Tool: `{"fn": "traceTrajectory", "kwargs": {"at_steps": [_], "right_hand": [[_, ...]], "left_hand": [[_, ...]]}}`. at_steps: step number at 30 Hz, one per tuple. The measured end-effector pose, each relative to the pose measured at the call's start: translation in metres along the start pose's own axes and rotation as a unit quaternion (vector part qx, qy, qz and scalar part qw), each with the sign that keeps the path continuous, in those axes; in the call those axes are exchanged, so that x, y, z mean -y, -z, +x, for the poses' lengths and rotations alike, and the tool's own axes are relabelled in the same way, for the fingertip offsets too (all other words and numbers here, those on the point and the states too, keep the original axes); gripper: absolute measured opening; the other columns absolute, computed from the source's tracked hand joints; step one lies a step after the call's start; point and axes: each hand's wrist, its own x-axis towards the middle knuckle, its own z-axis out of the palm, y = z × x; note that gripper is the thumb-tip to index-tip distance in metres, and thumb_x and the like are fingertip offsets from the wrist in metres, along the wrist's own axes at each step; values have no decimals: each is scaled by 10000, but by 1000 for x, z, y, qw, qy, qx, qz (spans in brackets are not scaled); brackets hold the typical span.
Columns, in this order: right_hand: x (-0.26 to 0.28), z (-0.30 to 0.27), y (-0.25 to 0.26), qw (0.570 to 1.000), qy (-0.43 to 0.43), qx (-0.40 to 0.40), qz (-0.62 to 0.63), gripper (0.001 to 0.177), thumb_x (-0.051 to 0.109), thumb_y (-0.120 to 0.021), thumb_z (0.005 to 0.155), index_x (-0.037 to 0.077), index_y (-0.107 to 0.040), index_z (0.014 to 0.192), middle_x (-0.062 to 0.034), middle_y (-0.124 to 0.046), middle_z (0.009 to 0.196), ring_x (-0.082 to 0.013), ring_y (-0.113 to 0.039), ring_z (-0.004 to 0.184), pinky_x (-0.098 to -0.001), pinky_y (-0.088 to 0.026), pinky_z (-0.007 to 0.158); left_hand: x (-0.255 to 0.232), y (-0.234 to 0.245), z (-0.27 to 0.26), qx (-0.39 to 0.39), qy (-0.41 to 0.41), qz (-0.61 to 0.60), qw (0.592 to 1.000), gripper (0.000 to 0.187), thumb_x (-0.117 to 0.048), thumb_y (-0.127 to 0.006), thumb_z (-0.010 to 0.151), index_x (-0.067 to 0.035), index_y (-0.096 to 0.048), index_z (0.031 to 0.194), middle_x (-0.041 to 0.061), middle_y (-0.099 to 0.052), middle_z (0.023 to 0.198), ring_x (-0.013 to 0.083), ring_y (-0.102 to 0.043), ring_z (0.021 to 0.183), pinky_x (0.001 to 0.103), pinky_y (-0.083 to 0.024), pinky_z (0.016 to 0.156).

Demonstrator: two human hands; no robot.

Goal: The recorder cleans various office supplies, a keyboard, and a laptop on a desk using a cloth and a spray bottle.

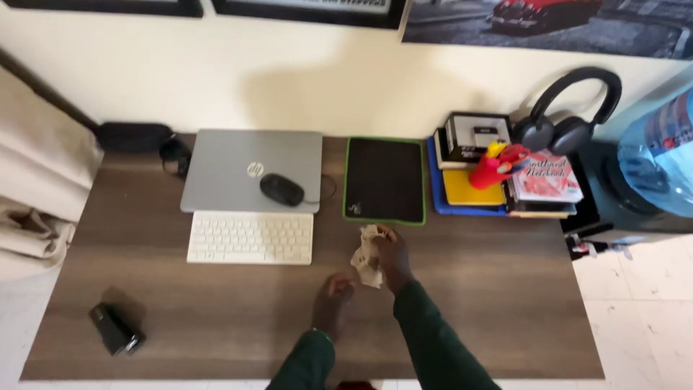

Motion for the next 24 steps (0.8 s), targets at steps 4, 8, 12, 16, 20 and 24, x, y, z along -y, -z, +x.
{"fn": "traceTrajectory", "kwargs": {"at_steps": [4, 8, 12, 16, 20, 24], "right_hand": [[-17, -54, -9, 993, -23, 41, 106, 309, 152, -644, 842, 42, -662, 1129, -66, -605, 823, -180, -526, 615, -330, -422, 476], [-25, -121, 7, 996, -25, -51, 63, 230, 130, -754, 856, 65, -614, 1027, -32, -597, 852, -132, -565, 710, -314, -483, 613], [-32, -165, 59, 992, 85, -72, 57, 270, 153, -836, 910, 36, -611, 1001, -33, -580, 873, -124, -514, 726, -291, -424, 637], [-1, -213, 84, 977, 62, -55, 194, 179, 127, -764, 906, 58, -628, 1000, -39, -643, 922, -143, -617, 809, -297, -482, 698], [3, -230, 116, 959, 97, -25, 263, 144, 70, -673, 928, 63, -657, 1071, -44, -674, 1038, -152, -631, 986, -310, -480, 891], [2, -233, 140, 946, 109, -41, 303, 196, 70, -638, 952, 38, -615, 1145, -80, -682, 1120, -200, -641, 1061, -376, -480, 985]], "left_hand": [[-7, 4, -23, 12, -5, -97, 995, 542, -94, -678, 871, -87, -525, 1391, 123, -651, 1196, 214, -651, 1036, 358, -552, 912], [-40, -6, -57, 54, -37, 120, 991, 366, -208, -652, 953, -73, -628, 1292, 44, -731, 1120, 142, -705, 985, 320, -565, 879], [-5, -23, -60, 93, -7, 190, 977, 310, -287, -649, 1009, -54, -750, 1186, 98, -790, 957, 175, -693, 806, 338, -568, 752], [-20, -49, -85, 97, 93, 73, 988, 388, -307, -583, 1051, -32, -818, 1191, 157, -618, 894, 211, -563, 731, 400, -506, 626], [-52, -74, -116, 207, 174, 12, 963, 338, -260, -739, 935, -32, -709, 1183, 67, -735, 1012, 170, -697, 865, 361, -568, 740], [-23, -98, -110, 228, 44, 22, 972, 371, -154, -793, 842, 1, -744, 1176, 68, -793, 1043, 160, -728, 901, 317, -594, 807]]}}
